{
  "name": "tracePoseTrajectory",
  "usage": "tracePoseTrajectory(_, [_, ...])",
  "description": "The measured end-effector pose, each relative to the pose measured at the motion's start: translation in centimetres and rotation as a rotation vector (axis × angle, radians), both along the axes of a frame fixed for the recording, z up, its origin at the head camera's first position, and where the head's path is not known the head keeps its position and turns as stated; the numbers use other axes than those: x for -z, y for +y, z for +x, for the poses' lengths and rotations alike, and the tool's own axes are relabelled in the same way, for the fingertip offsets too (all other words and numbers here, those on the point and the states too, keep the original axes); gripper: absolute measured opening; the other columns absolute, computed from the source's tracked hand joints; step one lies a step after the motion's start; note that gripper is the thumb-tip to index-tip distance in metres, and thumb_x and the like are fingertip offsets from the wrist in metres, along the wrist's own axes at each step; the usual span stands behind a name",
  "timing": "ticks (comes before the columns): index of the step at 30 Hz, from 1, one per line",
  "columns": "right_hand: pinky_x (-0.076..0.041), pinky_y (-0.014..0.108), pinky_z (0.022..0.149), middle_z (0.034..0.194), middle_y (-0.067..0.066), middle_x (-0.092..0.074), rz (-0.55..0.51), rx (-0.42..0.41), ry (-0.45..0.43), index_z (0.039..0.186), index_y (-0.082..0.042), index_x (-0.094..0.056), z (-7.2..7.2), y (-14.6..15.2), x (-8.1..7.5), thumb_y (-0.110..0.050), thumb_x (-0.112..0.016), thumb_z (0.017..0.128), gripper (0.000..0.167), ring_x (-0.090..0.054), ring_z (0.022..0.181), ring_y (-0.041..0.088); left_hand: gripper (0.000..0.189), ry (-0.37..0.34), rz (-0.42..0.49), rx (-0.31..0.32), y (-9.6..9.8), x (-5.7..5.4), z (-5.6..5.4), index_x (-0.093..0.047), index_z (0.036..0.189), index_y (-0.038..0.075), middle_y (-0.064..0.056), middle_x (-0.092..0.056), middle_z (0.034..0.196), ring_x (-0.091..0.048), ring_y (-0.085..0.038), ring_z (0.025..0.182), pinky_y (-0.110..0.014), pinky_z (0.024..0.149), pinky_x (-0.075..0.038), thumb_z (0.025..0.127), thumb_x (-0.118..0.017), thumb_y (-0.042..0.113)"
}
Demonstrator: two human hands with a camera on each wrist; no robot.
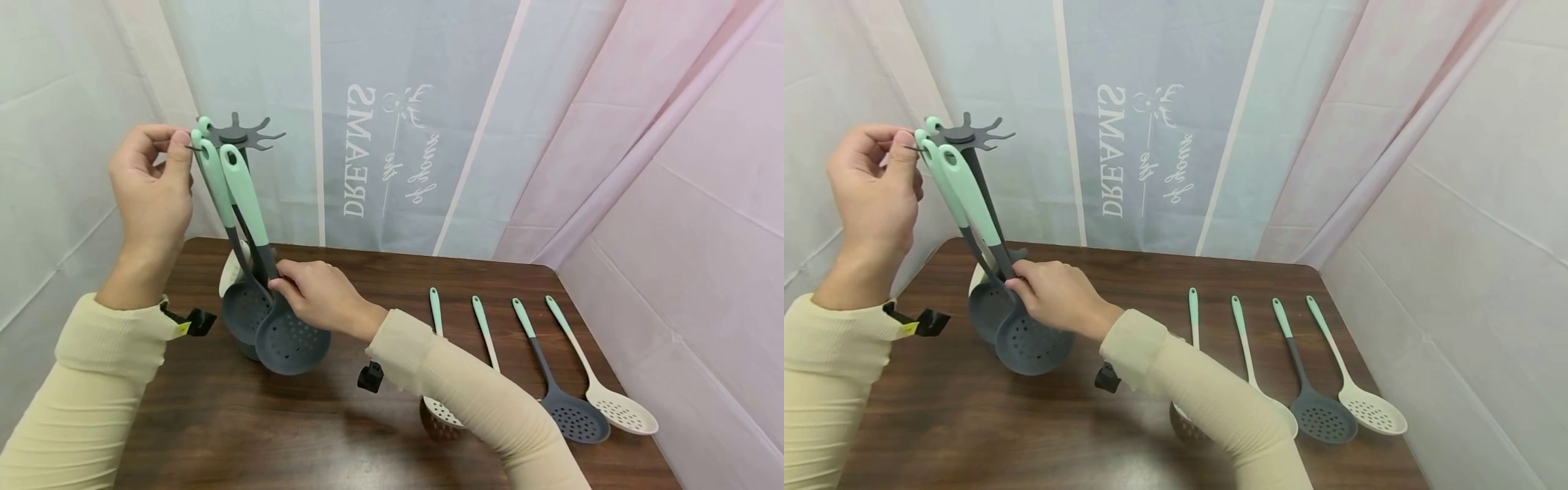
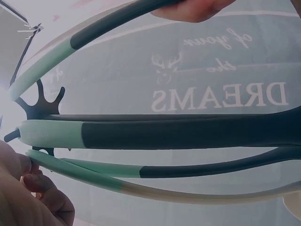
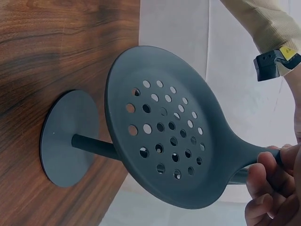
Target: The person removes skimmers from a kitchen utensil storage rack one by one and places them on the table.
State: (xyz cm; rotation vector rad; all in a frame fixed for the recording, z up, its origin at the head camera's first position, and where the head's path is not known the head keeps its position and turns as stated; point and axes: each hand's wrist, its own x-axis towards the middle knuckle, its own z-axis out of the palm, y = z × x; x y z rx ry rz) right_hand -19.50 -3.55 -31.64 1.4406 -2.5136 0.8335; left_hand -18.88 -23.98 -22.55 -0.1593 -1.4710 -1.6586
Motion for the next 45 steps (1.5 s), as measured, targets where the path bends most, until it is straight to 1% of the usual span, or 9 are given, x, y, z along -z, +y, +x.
tracePoseTrajectory(9, [-0.033,0.02,0.052,0.067,-0.004,-0.052,-0.002,0.013,0.025,0.097,-0.014,-0.063,0.1,0.4,0.0,-0.025,-0.054,0.107,0.018,-0.045,0.056,0.006,0.008,0.015,0.012,-0.003,0.0,-0.1,-0.2,-0.073,0.091,0.003,-0.005,-0.057,0.083,-0.042,-0.011,0.053,-0.016,0.053,-0.035,0.096,-0.069,0.007])
tracePoseTrajectory(15, [-0.033,0.02,0.052,0.067,-0.004,-0.052,0.0,0.008,0.038,0.098,-0.013,-0.064,0.1,0.5,0.0,-0.025,-0.053,0.108,0.018,-0.044,0.055,0.006,0.008,0.007,-0.014,-0.032,0.0,0.0,-0.2,-0.074,0.091,0.003,-0.005,-0.057,0.083,-0.043,-0.011,0.057,-0.017,0.055,-0.037,0.097,-0.068,0.007])
tracePoseTrajectory(18, [-0.032,0.02,0.052,0.067,-0.004,-0.052,0.002,0.003,0.036,0.098,-0.013,-0.064,0.1,0.6,0.0,-0.025,-0.053,0.108,0.019,-0.044,0.054,0.006,0.009,-0.007,-0.045,-0.063,0.0,0.0,-0.2,-0.074,0.092,0.005,-0.003,-0.058,0.083,-0.045,-0.01,0.06,-0.018,0.058,-0.038,0.097,-0.068,0.007])
tracePoseTrajectory(22, [-0.031,0.02,0.052,0.065,-0.003,-0.049,0.002,0.008,0.033,0.093,-0.013,-0.06,0.2,1.0,0.0,-0.024,-0.053,0.108,0.019,-0.042,0.053,0.007,0.009,-0.019,-0.063,-0.083,0.0,-0.1,-0.2,-0.074,0.092,0.006,-0.002,-0.058,0.083,-0.046,-0.009,0.062,-0.018,0.06,-0.039,0.097,-0.068,0.008])
tracePoseTrajectory(26, [-0.03,0.021,0.052,0.063,-0.002,-0.044,-0.011,0.023,0.032,0.086,-0.014,-0.052,0.1,1.4,-0.1,-0.023,-0.053,0.108,0.024,-0.04,0.051,0.009,0.008,-0.009,-0.04,-0.06,-0.1,-0.1,-0.2,-0.074,0.092,0.005,-0.003,-0.058,0.083,-0.045,-0.01,0.059,-0.017,0.059,-0.038,0.097,-0.068,0.008])
tracePoseTrajectory(29, [-0.03,0.021,0.052,0.063,-0.001,-0.042,-0.025,0.034,0.016,0.084,-0.013,-0.049,-0.1,1.8,-0.1,-0.023,-0.053,0.108,0.026,-0.039,0.051,0.01,0.008,-0.009,-0.039,-0.053,-0.1,-0.1,-0.2,-0.074,0.092,0.005,-0.004,-0.058,0.083,-0.044,-0.01,0.057,-0.017,0.057,-0.038,0.097,-0.068,0.008])
tracePoseTrajectory(34, [-0.029,0.021,0.051,0.063,-0.001,-0.042,-0.054,0.057,-0.03,0.084,-0.014,-0.051,-0.2,2.3,-0.1,-0.023,-0.052,0.108,0.026,-0.038,0.05,0.01,0.008,-0.027,-0.067,-0.073,-0.1,0.1,-0.1,-0.074,0.094,0.005,-0.003,-0.058,0.085,-0.045,-0.01,0.058,-0.017,0.058,-0.038,0.098,-0.067,0.008])
tracePoseTrajectory(40, [-0.027,0.022,0.049,0.06,-0.002,-0.04,-0.072,0.099,-0.094,0.079,-0.013,-0.048,-0.4,2.6,0.1,-0.024,-0.051,0.109,0.032,-0.032,0.048,0.009,0.008,-0.026,-0.047,-0.085,-0.1,0.1,-0.2,-0.074,0.094,0.006,-0.003,-0.058,0.085,-0.046,-0.01,0.062,-0.018,0.06,-0.039,0.097,-0.067,0.008])
tracePoseTrajectory(45, [-0.026,0.022,0.048,0.059,-0.002,-0.039,-0.082,0.135,-0.122,0.079,-0.013,-0.047,-0.7,3.0,0.2,-0.024,-0.05,0.109,0.032,-0.031,0.047,0.01,0.008,-0.012,-0.025,-0.067,0.0,0.1,-0.2,-0.074,0.093,0.005,-0.004,-0.057,0.084,-0.045,-0.011,0.059,-0.017,0.058,-0.039,0.097,-0.068,0.007])
